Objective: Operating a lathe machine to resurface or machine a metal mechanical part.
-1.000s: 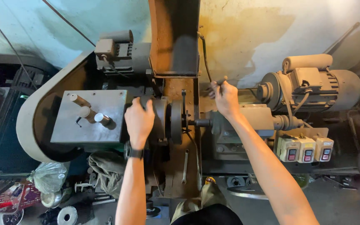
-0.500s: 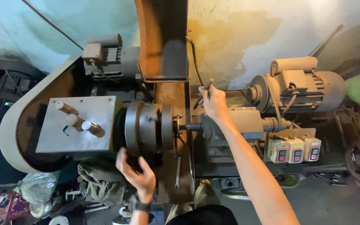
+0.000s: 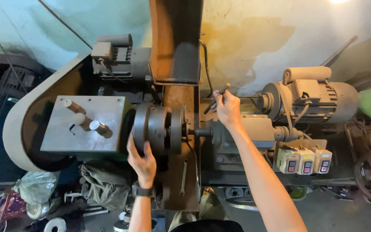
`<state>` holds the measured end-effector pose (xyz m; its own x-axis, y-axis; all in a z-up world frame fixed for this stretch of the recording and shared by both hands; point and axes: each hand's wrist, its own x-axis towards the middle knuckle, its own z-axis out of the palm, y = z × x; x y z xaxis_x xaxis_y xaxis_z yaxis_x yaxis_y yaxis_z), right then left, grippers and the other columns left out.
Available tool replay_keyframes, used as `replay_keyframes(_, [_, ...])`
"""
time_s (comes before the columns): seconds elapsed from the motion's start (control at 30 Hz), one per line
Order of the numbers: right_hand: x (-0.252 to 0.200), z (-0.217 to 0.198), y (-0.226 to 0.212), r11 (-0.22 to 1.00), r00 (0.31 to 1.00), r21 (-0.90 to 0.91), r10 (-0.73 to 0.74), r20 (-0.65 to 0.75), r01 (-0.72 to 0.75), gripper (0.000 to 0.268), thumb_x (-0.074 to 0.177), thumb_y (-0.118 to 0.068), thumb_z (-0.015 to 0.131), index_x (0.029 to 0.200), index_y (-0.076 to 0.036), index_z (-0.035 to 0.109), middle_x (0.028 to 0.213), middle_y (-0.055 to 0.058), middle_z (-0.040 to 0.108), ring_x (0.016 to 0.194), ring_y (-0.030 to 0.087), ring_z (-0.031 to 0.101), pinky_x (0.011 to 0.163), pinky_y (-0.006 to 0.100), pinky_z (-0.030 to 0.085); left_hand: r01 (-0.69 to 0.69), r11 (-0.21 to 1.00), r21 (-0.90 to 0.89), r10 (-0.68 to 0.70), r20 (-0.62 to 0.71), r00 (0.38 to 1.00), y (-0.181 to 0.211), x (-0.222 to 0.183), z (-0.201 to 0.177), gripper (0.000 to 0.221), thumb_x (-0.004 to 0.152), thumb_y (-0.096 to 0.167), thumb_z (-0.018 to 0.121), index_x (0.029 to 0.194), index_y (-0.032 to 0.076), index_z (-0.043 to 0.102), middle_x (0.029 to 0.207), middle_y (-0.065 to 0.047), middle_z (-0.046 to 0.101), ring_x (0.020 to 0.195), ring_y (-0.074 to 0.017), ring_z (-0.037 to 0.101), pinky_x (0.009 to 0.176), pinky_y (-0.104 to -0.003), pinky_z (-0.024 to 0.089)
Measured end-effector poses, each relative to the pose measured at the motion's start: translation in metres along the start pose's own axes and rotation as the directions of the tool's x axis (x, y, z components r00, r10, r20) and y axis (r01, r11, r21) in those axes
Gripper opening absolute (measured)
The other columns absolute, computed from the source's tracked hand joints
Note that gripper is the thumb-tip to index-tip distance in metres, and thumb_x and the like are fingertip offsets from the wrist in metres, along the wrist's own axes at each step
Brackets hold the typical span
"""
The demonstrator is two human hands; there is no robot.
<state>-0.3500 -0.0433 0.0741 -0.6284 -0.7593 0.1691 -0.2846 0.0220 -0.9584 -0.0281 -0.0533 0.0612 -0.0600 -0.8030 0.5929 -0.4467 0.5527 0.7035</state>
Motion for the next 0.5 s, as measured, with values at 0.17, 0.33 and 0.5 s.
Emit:
replay_keyframes(0.17, [0.003, 0.001, 0.006, 0.999, 1.0, 0.025, 0.021, -0.015, -0.021, 0.029, 0.106, -0.025, 0.06, 0.098, 0.002, 0.065, 0.075, 0.009, 0.069, 0.057, 0.013, 0.068, 0.051, 0.029, 0.057, 0.194, 0.981, 0.012, -0.195, 0.065, 0.979, -0.045, -0.103, -0.013, 0.047, 0.099, 0.006, 0.058, 0.143, -0.006, 0.044, 0.128, -0.032, 0.061, 0.115, -0.0469, 0.061, 0.098, -0.047, 0.05])
replay_keyframes(0.33, [0.013, -0.022, 0.038, 0.923, 0.987, -0.366, -0.147, -0.058, 0.116, 0.039, 0.109, -0.027, 0.066, 0.085, 0.004, 0.065, 0.071, 0.016, 0.066, 0.06, 0.022, 0.063, 0.056, 0.038, 0.051, 0.512, 0.844, 0.162, -0.536, 0.186, 0.824, -0.044, -0.15, -0.091, 0.029, 0.096, 0.011, 0.059, 0.122, 0.0, 0.062, 0.092, -0.019, 0.075, 0.08, -0.034, 0.074, 0.073, -0.041, 0.058])
replay_keyframes(0.5, [-0.02, -0.037, 0.134, 0.932, 0.97, -0.295, -0.16, 0.184, 0.21, 0.038, 0.108, -0.028, 0.069, 0.091, 0.005, 0.061, 0.079, 0.023, 0.064, 0.069, 0.031, 0.058, 0.066, 0.046, 0.046, 0.684, 0.59, 0.429, -0.756, -0.004, 0.654, -0.066, -0.182, -0.17, 0.038, 0.094, 0.025, 0.062, 0.124, 0.001, 0.06, 0.067, -0.016, 0.074, 0.061, -0.0326, 0.073, 0.059, -0.043, 0.056])
